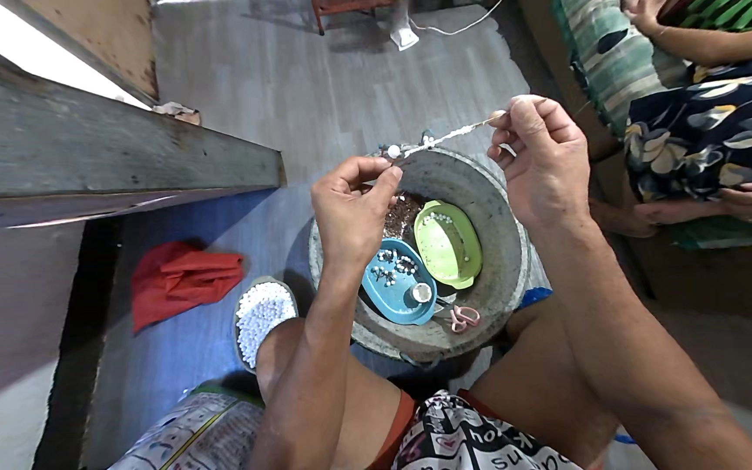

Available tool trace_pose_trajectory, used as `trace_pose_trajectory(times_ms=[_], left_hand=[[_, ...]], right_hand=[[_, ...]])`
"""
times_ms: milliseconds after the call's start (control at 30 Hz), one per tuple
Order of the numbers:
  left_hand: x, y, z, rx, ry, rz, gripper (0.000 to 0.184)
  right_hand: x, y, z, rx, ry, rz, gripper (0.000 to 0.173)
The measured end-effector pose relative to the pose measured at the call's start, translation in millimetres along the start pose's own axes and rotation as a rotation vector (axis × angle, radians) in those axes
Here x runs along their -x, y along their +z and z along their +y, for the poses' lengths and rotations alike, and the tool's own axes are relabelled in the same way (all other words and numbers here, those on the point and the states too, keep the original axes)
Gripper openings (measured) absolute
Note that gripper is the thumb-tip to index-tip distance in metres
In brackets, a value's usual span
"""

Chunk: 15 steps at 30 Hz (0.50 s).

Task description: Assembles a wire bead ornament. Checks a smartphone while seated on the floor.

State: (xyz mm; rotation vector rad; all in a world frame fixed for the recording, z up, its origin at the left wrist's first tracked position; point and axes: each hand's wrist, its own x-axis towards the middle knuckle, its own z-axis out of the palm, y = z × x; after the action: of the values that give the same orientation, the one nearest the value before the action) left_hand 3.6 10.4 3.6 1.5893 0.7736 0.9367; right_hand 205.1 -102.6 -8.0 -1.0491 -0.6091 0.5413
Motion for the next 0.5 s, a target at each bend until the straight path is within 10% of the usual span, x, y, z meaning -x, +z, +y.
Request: trace_pose_trajectory(times_ms=[500], left_hand=[[0.1, 0.2, -1.2, -0.023, 0.009, 0.006, 0.011]], right_hand=[[-0.3, -1.7, 0.3, 0.044, -0.067, -0.034, 0.015]])
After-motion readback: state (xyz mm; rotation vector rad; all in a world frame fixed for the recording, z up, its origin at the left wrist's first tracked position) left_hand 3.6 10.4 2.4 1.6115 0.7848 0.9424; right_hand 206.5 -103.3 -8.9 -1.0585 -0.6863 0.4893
